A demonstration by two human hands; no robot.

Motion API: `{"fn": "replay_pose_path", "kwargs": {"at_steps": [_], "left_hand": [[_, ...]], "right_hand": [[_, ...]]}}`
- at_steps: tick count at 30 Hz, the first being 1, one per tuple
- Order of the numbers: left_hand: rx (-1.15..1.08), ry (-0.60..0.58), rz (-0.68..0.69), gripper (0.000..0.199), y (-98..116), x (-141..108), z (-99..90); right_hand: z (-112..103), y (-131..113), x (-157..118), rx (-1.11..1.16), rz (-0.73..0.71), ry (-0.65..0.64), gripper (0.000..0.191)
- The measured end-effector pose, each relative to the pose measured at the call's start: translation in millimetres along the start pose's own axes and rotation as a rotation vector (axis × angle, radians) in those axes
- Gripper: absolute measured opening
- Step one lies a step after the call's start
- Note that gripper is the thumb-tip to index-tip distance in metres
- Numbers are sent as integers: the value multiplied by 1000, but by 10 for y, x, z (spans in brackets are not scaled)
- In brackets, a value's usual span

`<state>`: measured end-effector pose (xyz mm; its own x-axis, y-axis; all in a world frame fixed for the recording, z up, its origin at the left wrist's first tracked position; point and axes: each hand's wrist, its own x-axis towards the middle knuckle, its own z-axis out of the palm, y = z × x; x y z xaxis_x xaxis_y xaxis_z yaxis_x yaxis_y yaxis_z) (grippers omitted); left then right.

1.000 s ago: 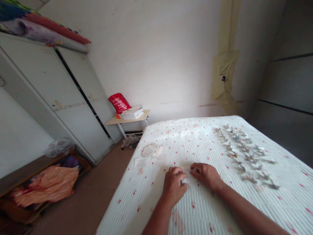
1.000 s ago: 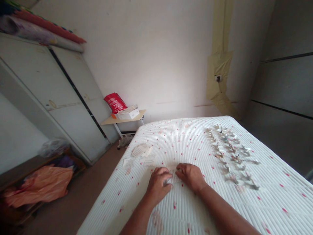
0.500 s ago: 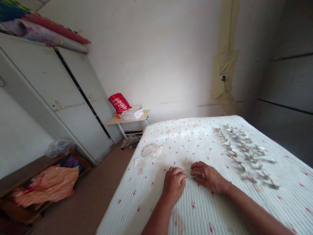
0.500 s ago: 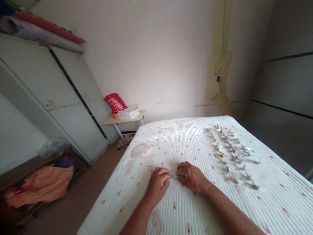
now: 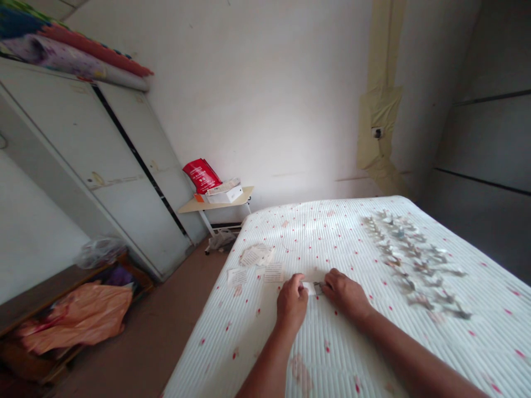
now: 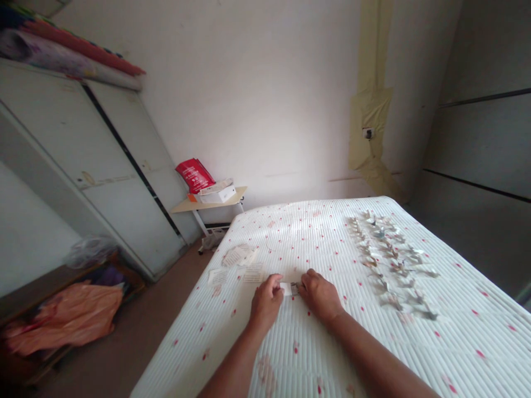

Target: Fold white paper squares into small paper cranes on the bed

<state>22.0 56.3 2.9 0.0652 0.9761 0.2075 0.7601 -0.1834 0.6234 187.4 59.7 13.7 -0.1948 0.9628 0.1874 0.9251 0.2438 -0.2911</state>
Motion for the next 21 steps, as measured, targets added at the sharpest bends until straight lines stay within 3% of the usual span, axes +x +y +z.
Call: {"fn": "replay_pose_path", "kwargs": {"at_steps": [13, 21], "left_hand": [[310, -35, 71, 31, 154, -45, -5], [294, -8, 95, 28, 168, -57, -16]], "right_hand": [[-28, -36, 36, -34, 48, -41, 16], [-12, -18, 35, 20, 25, -46, 18]]}}
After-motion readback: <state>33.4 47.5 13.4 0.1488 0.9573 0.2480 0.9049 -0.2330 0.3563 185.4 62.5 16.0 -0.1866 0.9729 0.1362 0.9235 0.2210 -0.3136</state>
